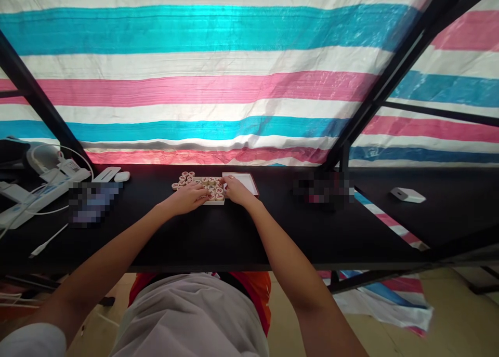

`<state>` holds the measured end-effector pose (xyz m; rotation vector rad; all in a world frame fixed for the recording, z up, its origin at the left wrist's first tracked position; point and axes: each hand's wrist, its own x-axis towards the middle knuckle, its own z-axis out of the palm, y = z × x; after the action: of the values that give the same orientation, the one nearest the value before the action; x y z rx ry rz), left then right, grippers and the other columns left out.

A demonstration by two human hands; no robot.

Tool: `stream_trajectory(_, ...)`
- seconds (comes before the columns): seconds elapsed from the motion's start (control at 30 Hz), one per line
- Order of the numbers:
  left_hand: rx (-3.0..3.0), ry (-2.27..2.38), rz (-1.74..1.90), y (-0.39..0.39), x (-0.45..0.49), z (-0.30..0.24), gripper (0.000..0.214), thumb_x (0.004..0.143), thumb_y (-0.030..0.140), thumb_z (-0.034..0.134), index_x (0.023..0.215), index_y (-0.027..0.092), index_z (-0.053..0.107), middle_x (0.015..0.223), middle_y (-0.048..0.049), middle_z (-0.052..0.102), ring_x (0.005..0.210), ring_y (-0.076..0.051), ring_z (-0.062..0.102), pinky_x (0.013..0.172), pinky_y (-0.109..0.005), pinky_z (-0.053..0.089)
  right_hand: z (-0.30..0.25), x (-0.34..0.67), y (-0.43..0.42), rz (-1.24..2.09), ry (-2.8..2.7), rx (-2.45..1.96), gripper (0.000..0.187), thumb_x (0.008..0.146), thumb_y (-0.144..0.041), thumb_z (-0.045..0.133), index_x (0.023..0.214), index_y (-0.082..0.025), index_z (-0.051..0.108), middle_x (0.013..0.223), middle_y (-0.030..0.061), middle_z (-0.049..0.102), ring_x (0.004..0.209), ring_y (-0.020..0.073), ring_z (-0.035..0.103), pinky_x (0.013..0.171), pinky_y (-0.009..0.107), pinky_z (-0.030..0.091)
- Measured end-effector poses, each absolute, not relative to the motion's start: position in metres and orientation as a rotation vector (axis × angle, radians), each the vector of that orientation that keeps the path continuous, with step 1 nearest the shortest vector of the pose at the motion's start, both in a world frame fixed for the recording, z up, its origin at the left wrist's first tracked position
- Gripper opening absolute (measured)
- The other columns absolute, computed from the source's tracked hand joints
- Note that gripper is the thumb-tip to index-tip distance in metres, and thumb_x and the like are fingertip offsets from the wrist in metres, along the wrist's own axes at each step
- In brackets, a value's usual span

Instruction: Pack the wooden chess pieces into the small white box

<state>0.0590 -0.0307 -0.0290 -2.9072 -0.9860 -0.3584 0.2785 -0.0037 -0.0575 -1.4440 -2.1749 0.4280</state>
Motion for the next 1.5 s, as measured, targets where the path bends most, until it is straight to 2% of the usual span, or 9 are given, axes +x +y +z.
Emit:
stream_trajectory(0.13,-2.942,-0.927,-0.378,-0.031,0.061,-0.035,0.027,0.093,0.034,0.044,0.108,0.018,0.059,0.1,-0.0066,0.063,0.098,-0.02,0.057,0.089,-0.031,0.042,-0.058,0.28,-0.004,0.397,-2.205,-1.418,0.038,0.074,-0.001,0.044,0.106,-0.013,0.06,0.107,0.0109,0.057,0.083,0.0155,0.055,0.086,0.028,0.042)
stream_trajectory(0.33,-3.005,-1.016,-0.432,-0.03,0.062,-0.031,0.019,0.091,0.03,0.048,0.097,0.018,0.061,0.096,-0.0043,0.066,0.096,-0.02,0.058,0.087,-0.03,0.042,-0.057,0.279,-0.005,0.409,-2.186,-1.414,0.05,0.073,0.002,0.041,0.118,-0.014,0.056,0.111,0.0108,0.056,0.094,0.0171,0.054,0.091,0.03,0.041)
stream_trajectory(0.5,-3.051,-1.082,-0.478,-0.031,0.062,-0.028,0.015,0.089,0.029,0.051,0.093,0.019,0.061,0.094,-0.004,0.065,0.094,-0.019,0.059,0.084,-0.029,0.044,-0.057,0.279,-0.006,0.415,-2.179,-1.4,0.047,0.075,0.001,0.04,0.116,-0.014,0.058,0.114,0.0116,0.056,0.103,0.0187,0.054,0.095,0.031,0.04)
stream_trajectory(0.63,-3.054,-1.142,-0.555,-0.032,0.065,-0.032,0.018,0.088,0.03,0.051,0.1,0.021,0.061,0.1,-0.0044,0.063,0.094,-0.019,0.059,0.083,-0.029,0.045,-0.057,0.279,-0.006,0.43,-2.19,-1.414,0.049,0.074,0.001,0.041,0.118,-0.013,0.057,0.115,0.0124,0.056,0.098,0.0184,0.056,0.092,0.031,0.042)
stream_trajectory(0.73,-3.007,-1.164,-0.613,-0.032,0.065,-0.031,0.027,0.086,0.031,0.052,0.109,0.02,0.06,0.108,-0.0063,0.062,0.099,-0.021,0.058,0.089,-0.031,0.044,-0.057,0.28,-0.005,0.427,-2.192,-1.414,0.05,0.074,0.001,0.041,0.119,-0.014,0.057,0.116,0.0117,0.056,0.098,0.0185,0.056,0.093,0.031,0.042)
stream_trajectory(0.83,-2.977,-1.258,-0.618,-0.028,0.056,-0.021,0.026,0.085,0.033,0.05,0.104,0.021,0.063,0.108,-0.0048,0.063,0.099,-0.02,0.059,0.088,-0.029,0.044,-0.058,0.28,-0.005,0.426,-2.169,-1.415,0.047,0.076,-0.001,0.042,0.117,-0.016,0.058,0.116,0.0103,0.057,0.103,0.0189,0.055,0.094,0.031,0.041)
stream_trajectory(1.17,-2.983,-1.833,0.044,-0.007,0.005,0.004,0.019,0.068,0.036,0.058,0.079,0.02,0.058,0.08,-0.0007,0.065,0.072,-0.017,0.059,0.058,-0.023,0.041,-0.06,0.281,-0.002,0.427,-2.2,-1.428,0.043,0.08,-0.004,0.038,0.117,-0.015,0.058,0.119,0.011,0.055,0.107,0.0185,0.054,0.098,0.031,0.038)
stream_trajectory(1.33,-2.885,-1.816,0.141,-0.013,0.017,0.004,0.016,0.071,0.032,0.057,0.08,0.02,0.058,0.083,-0.0025,0.066,0.075,-0.018,0.06,0.059,-0.024,0.041,-0.057,0.28,-0.005,0.416,-2.206,-1.435,0.038,0.083,-0.009,0.04,0.115,-0.015,0.058,0.117,0.0112,0.054,0.105,0.0197,0.054,0.098,0.033,0.039)
stream_trajectory(1.5,-2.832,-1.726,0.128,-0.019,0.026,0.007,0.017,0.08,0.033,0.051,0.086,0.021,0.062,0.09,-0.0045,0.068,0.083,-0.021,0.062,0.067,-0.026,0.044,-0.058,0.281,-0.004,0.445,-2.188,-1.427,0.042,0.078,-0.002,0.04,0.112,-0.016,0.061,0.115,0.0099,0.055,0.099,0.0176,0.055,0.093,0.03,0.042)
